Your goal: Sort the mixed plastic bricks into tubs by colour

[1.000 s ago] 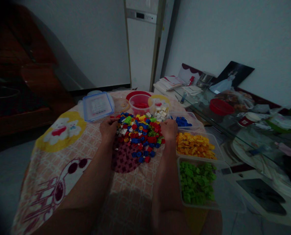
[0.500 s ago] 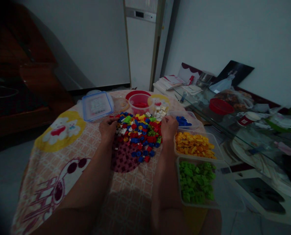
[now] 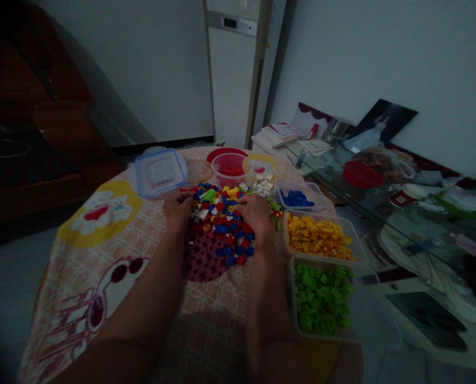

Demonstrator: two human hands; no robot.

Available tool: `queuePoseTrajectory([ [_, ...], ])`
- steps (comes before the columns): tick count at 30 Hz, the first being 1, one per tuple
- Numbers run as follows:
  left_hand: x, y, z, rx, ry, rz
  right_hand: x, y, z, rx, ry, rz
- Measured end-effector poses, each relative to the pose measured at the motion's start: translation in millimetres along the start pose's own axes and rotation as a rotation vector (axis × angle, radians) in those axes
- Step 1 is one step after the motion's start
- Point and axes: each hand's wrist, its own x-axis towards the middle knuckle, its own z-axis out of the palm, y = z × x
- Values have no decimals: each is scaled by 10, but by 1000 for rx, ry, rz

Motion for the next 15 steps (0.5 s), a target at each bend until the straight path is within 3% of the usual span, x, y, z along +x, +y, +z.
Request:
queuePoseTrajectory([
  [5,15,-6,7,14,-1,7,3,-9,-32,60,-18,43],
  [8,21,-13,16,-6,1,8,13,34,-53,123,49,95],
  [15,6,19,-11,6,-1,6,75,385,-108,345,517,345],
])
